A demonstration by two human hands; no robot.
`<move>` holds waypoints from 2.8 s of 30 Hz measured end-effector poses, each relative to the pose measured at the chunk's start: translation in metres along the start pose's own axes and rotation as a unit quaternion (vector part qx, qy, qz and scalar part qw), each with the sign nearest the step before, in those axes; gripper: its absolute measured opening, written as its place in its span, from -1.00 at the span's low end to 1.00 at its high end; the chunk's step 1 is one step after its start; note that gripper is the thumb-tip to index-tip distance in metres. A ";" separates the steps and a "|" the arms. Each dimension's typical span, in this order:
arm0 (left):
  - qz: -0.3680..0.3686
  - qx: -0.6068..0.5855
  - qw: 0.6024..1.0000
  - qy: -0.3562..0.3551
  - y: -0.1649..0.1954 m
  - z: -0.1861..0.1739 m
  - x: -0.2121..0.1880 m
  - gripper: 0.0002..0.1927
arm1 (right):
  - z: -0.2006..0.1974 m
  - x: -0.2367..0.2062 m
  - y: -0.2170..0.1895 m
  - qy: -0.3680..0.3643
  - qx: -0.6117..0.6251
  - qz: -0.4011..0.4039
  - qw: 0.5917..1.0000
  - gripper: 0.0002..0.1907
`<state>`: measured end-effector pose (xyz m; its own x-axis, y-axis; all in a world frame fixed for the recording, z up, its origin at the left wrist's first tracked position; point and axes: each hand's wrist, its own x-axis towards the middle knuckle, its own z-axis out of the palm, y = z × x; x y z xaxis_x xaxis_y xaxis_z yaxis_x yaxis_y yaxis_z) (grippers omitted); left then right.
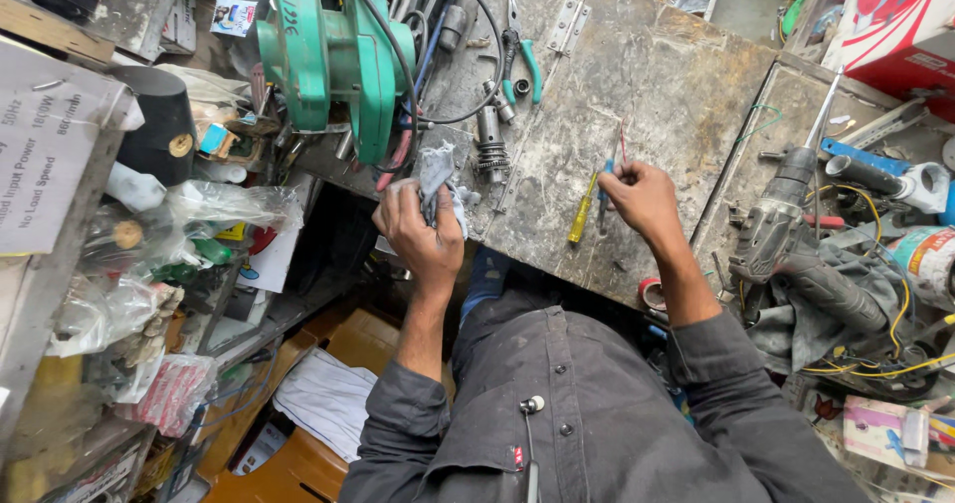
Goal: The person sits at a cluttered workbench handling a metal drill chuck assembly, inserting a long rod into it and turning the part, then wipes the chuck and surrounding components with a cloth and sets the cleaned assembly on the bench.
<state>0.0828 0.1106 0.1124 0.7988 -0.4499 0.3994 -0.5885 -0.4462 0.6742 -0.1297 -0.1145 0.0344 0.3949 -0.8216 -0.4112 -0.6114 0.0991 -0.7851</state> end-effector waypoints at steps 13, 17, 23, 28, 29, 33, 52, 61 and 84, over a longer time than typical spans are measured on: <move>-0.005 -0.013 1.000 0.007 0.003 -0.004 0.005 -0.71 | 0.120 0.109 -0.124 -0.128 0.124 -0.078 0.981 -0.77; -0.008 -0.021 1.000 0.003 0.003 -0.004 0.005 -0.72 | 0.132 0.114 -0.118 -0.152 0.169 -0.088 0.970 -0.80; -0.006 -0.009 1.000 0.004 0.001 -0.001 0.000 -0.72 | 0.070 0.102 -0.088 -0.137 0.190 -0.140 0.962 -0.75; 0.006 -0.005 1.000 -0.002 0.001 -0.001 0.000 -0.70 | -0.018 0.044 -0.037 0.020 0.075 -0.075 0.994 -0.74; 0.011 -0.004 1.000 -0.002 0.002 -0.001 0.000 -0.69 | -0.025 0.027 -0.026 0.043 0.030 -0.045 0.998 -0.71; 0.029 -0.002 1.000 -0.004 0.006 -0.002 -0.002 -0.72 | -0.001 -0.039 0.013 0.020 -0.172 -0.076 0.982 -0.49; 0.011 0.001 1.000 -0.029 0.013 -0.003 -0.009 -0.70 | -0.208 -0.098 0.122 0.377 -0.318 -0.078 0.866 -0.79; 0.012 -0.029 0.999 0.002 0.010 -0.005 -0.009 -0.63 | -0.240 -0.082 0.168 0.297 -0.371 -0.047 0.879 -0.79; 0.101 -0.274 0.915 -0.279 0.128 0.079 -0.099 -0.10 | 0.059 -0.078 0.023 -0.155 0.614 -0.158 0.757 -0.15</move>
<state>-0.0818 0.0369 0.1100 0.4027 -0.8735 0.2736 -0.4431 0.0756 0.8933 -0.1334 -0.0152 0.0211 0.6476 -0.7603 -0.0518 0.5714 0.5294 -0.6271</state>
